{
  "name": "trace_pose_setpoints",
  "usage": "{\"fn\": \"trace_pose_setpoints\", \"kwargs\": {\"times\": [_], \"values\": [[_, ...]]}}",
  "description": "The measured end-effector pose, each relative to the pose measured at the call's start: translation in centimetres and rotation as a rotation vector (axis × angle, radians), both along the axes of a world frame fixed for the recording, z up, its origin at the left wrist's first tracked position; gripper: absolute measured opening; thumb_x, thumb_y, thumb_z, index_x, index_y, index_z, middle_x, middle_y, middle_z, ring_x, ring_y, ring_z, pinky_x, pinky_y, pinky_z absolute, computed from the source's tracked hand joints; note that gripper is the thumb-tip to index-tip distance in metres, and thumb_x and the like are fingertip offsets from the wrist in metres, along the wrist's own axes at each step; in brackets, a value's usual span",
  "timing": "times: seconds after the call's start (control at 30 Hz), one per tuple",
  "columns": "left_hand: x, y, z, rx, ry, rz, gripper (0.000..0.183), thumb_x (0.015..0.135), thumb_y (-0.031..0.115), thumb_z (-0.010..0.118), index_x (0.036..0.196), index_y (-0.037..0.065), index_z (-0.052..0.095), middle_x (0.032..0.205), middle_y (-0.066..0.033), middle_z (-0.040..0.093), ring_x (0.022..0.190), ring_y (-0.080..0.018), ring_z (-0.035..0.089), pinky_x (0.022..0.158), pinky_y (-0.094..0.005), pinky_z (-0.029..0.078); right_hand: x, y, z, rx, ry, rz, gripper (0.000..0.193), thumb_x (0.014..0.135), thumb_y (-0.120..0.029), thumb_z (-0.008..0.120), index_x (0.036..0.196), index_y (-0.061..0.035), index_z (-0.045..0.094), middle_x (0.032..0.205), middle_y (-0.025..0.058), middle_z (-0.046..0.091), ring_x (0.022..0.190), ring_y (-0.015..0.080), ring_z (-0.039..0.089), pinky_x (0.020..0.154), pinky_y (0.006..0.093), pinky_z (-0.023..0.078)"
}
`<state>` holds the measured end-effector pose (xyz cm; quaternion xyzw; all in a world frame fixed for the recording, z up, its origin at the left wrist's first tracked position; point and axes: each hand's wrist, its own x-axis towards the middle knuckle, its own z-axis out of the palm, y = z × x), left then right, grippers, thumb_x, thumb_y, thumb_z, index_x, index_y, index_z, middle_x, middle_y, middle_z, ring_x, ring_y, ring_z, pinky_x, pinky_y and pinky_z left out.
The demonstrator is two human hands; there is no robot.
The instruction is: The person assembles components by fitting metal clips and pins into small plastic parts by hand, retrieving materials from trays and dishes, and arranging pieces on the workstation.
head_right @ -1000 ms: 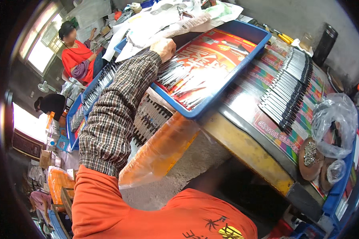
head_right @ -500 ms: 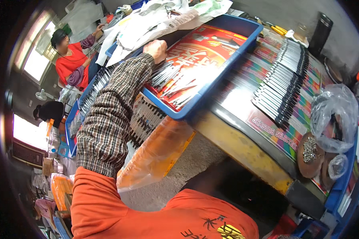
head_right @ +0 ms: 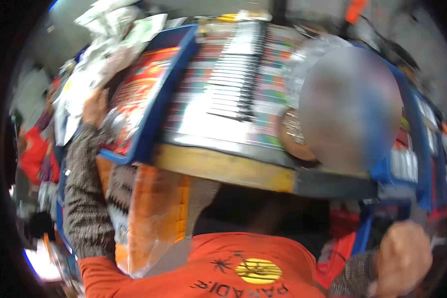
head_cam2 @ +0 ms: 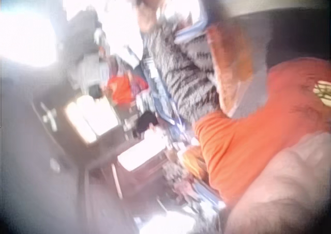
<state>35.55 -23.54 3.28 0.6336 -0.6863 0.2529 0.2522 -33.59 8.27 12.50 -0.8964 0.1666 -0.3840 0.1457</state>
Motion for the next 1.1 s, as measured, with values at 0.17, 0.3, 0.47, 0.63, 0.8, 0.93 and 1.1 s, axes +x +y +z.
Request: {"fn": "trace_pose_setpoints", "kwargs": {"times": [0.17,0.3,0.47,0.63,0.8,0.93,1.1], "values": [[-0.9,0.8,-0.2,0.099,0.21,-0.241,0.018,0.098,0.019,0.05,0.099,0.004,0.06,0.073,-0.0138,0.059,0.063,-0.022,0.056,0.061,-0.0358,0.045,5.5,-4.0,-0.1,0.205,-0.427,-0.743,0.016,0.071,0.0,0.062,0.057,-0.0033,0.056,0.049,0.002,0.049,0.043,0.0122,0.044,0.044,0.0258,0.031],[-4.8,4.1,1.5,0.028,0.232,-0.296,0.018,0.101,0.015,0.048,0.101,0.001,0.058,0.079,0.0,0.051,0.07,-0.0057,0.045,0.062,-0.0198,0.038,0.3,-5.8,-0.1,0.516,-0.433,-1.059,0.023,0.086,-0.01,0.066,0.066,-0.0009,0.06,0.054,-0.003,0.05,0.047,0.0016,0.04,0.042,0.0205,0.027],[-13.9,7.7,1.7,0.266,0.679,-0.593,0.013,0.099,0.009,0.052,0.097,-0.001,0.059,0.083,0.0042,0.048,0.07,-0.0029,0.039,0.06,-0.0186,0.032,-6.6,-6.7,-1.6,0.5,-0.222,-1.363,0.023,0.088,-0.015,0.065,0.072,0.001,0.064,0.054,0.0001,0.051,0.047,0.0046,0.042,0.044,0.0225,0.032],[-19.9,11.3,2.3,0.446,0.796,-0.644,0.006,0.095,0.003,0.055,0.096,-0.001,0.059,0.083,0.0039,0.05,0.072,-0.0027,0.04,0.063,-0.0177,0.032,-12.5,-7.2,-3.6,0.343,0.245,-1.417,0.022,0.086,-0.016,0.063,0.088,0.0059,0.066,0.067,0.0078,0.062,0.059,0.0138,0.056,0.056,0.0303,0.045],[-23.8,13.2,1.8,0.497,0.805,-0.657,0.009,0.091,-0.003,0.055,0.099,-0.003,0.06,0.091,-0.0013,0.059,0.087,-0.007,0.052,0.082,-0.0203,0.041,-17.1,-8.0,-5.2,0.263,0.488,-1.514,0.021,0.083,-0.011,0.057,0.091,0.0036,0.07,0.091,0.0209,0.068,0.088,0.0362,0.064,0.081,0.0437,0.049],[-25.6,14.3,1.8,0.491,0.699,-0.628,0.011,0.089,-0.006,0.054,0.098,-0.004,0.059,0.088,-0.0025,0.057,0.085,-0.0081,0.052,0.079,-0.0213,0.041,-19.5,-8.6,-6.4,0.327,0.588,-1.503,0.028,0.081,-0.008,0.055,0.104,0.0016,0.068,0.104,0.0217,0.066,0.098,0.0356,0.063,0.088,0.0437,0.047],[-25.9,14.5,0.7,0.569,0.749,-0.59,0.011,0.087,-0.008,0.053,0.096,-0.004,0.058,0.085,-0.0032,0.054,0.08,-0.0109,0.051,0.076,-0.0221,0.042,-19.0,-9.3,-6.0,0.484,0.677,-1.487,0.033,0.079,-0.011,0.057,0.11,-0.0023,0.067,0.11,0.0211,0.065,0.1,0.0354,0.062,0.09,0.0434,0.047]]}}
